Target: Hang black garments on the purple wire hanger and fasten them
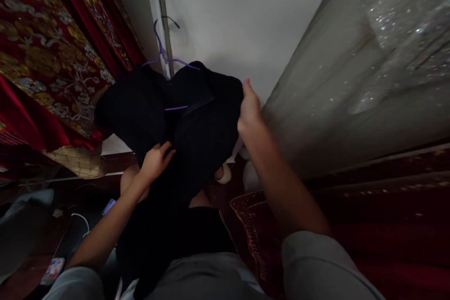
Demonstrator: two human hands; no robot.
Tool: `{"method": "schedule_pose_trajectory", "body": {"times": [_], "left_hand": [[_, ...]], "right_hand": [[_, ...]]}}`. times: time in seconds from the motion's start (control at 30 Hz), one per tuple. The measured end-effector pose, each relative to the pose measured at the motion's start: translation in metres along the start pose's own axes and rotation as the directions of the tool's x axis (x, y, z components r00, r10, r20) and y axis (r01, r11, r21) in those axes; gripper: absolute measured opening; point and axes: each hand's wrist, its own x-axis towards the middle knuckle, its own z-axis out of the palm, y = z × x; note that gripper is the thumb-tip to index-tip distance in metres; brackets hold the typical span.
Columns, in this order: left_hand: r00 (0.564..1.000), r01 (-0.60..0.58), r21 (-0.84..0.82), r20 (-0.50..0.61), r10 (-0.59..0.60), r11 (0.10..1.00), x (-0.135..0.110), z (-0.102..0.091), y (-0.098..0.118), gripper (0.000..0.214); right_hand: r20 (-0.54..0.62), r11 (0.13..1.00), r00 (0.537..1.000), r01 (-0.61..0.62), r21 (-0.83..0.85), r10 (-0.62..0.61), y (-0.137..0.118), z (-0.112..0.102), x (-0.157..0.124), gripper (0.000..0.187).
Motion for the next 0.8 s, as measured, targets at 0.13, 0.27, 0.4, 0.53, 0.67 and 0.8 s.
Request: {"method": "schedule_pose_trajectory", "body": {"times": [0.13,0.27,0.4,0.53,0.67,0.8], "left_hand": [[0.984,-0.086,-0.301,-0.176,0.033,0.95,-0.026,0.013,0.005,0.012],[0.948,-0.102,-0.67,-0.288,-0.132,0.735,-0.042,0.009,0.026,0.04],[0.881,-0.207,-0.892,-0.348,-0.32,0.401,-0.054,0.001,0.058,0.084],[0.878,-0.251,-0.946,-0.312,-0.362,0.206,-0.069,-0.001,0.078,0.076],[0.913,-0.143,-0.964,-0.216,-0.347,0.222,-0.079,-0.006,0.079,0.044],[0.845,-0.149,-0.953,-0.261,-0.467,0.262,-0.08,-0.007,0.082,0.024]], "right_hand": [[-0.333,0.972,0.941,0.136,0.193,-0.066,-0.023,-0.008,-0.044,0.029],[-0.065,0.954,0.984,0.176,0.245,-0.165,-0.002,-0.009,-0.14,0.012],[0.24,0.983,0.961,0.161,-0.083,-0.137,0.047,-0.001,-0.212,0.015],[0.401,0.958,0.912,0.189,-0.216,-0.09,0.08,0.007,-0.212,0.026],[0.389,0.933,0.905,0.274,-0.233,-0.169,0.081,0.01,-0.201,0.016],[0.391,0.924,0.884,0.341,-0.171,-0.254,0.073,0.009,-0.206,0.029]]}}
